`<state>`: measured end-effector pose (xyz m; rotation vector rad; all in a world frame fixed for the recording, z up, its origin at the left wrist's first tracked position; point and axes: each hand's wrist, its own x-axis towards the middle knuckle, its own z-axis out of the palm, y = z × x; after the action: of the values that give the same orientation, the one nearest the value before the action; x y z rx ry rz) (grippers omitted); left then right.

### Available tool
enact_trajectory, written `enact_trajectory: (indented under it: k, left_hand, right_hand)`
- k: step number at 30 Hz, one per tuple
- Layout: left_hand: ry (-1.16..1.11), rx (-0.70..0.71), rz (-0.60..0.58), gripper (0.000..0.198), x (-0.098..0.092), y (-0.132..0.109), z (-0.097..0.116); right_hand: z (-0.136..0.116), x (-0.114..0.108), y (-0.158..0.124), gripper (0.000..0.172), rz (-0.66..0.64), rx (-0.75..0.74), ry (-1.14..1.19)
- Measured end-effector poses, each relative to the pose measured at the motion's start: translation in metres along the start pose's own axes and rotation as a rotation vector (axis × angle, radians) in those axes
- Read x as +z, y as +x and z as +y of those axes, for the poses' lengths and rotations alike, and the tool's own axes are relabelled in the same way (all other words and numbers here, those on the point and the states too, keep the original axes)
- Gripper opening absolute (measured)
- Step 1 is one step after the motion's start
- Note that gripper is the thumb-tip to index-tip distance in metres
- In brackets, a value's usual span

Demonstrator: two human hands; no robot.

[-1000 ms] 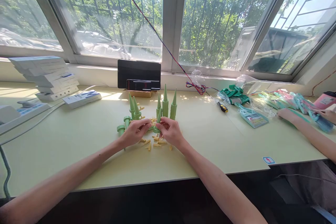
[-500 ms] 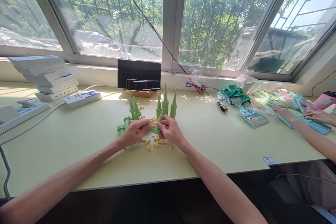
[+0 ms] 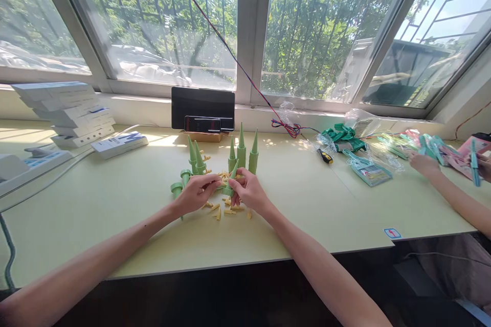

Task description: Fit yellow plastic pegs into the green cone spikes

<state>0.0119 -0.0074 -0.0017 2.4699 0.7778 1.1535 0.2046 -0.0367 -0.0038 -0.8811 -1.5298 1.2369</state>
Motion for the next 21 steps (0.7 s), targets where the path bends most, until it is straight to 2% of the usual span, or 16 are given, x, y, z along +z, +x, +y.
enact_trajectory:
  k: [6,14,21]
  left_hand:
    - [0.013,0.007,0.008,0.028,0.001,0.0,0.0]
    - [0.01,0.009,-0.015,0.033,0.0,0.0,-0.002]
    - [-0.012,0.002,-0.025,0.031,-0.001,0.0,0.0]
  right_hand:
    - [0.002,-0.001,0.001,0.035,-0.027,-0.004,0.031]
    - [0.017,-0.001,0.001,0.034,0.079,-0.159,-0.105]
    - [0.004,0.0,-0.001,0.034,-0.012,-0.05,-0.031]
